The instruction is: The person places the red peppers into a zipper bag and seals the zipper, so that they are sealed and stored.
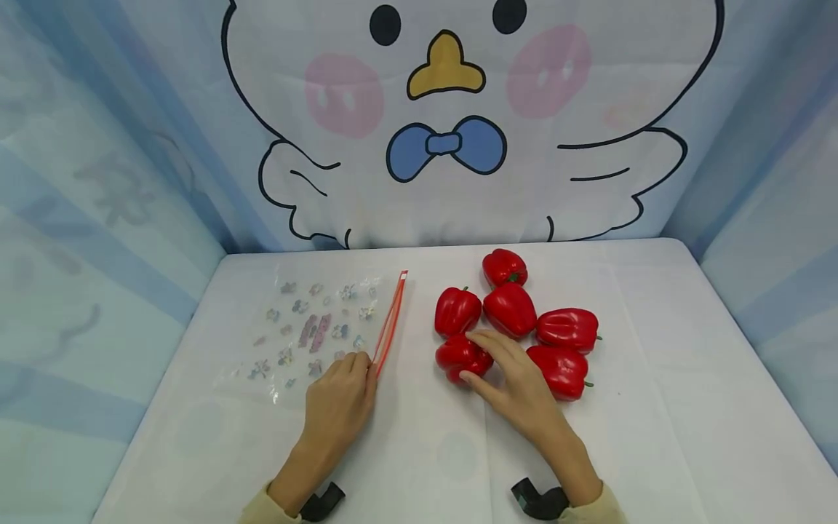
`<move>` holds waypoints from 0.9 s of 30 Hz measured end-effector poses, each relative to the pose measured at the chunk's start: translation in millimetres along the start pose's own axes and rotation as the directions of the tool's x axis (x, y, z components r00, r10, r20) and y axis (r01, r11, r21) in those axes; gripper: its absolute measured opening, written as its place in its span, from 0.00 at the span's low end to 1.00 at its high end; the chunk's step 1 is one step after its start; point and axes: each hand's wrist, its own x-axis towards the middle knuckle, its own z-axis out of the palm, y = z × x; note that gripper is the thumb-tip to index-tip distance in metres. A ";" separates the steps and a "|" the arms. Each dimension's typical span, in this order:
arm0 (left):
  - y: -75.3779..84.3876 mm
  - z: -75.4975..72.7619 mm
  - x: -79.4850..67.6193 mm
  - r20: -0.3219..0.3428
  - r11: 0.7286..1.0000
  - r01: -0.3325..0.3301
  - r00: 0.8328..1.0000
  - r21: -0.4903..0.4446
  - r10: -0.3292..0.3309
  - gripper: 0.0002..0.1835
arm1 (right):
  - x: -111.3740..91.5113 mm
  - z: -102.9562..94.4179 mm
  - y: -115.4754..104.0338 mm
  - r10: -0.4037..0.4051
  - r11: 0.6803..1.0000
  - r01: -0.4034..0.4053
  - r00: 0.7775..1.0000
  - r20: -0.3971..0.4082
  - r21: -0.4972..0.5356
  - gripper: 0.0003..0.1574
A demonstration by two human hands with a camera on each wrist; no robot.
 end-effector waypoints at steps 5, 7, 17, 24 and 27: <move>-1.7 -0.5 -2.1 -0.048 0.999 -0.032 0.998 -0.012 0.031 0.11 | 2.6 7.3 -4.5 0.054 0.983 -0.042 0.996 -0.065 0.176 0.45; -2.1 -1.3 -2.3 -0.063 0.999 -0.043 0.997 -0.013 0.042 0.10 | 3.2 11.6 -7.9 0.112 0.967 -0.092 0.991 -0.069 0.239 0.44; -0.9 -5.6 -2.1 -0.067 0.998 -0.054 0.996 -0.022 0.053 0.10 | 8.7 37.1 -31.6 0.292 0.846 -0.232 0.955 -0.053 0.480 0.39; 3.0 -8.5 -1.9 -0.025 0.999 0.004 1.000 -0.050 -0.005 0.09 | 14.8 57.6 -39.9 0.324 0.809 -0.237 0.943 -0.071 0.537 0.38; 4.6 -10.1 -2.4 -0.002 0.998 0.029 1.000 -0.050 -0.029 0.10 | 16.6 63.2 -42.2 0.349 0.779 -0.260 0.936 -0.050 0.570 0.37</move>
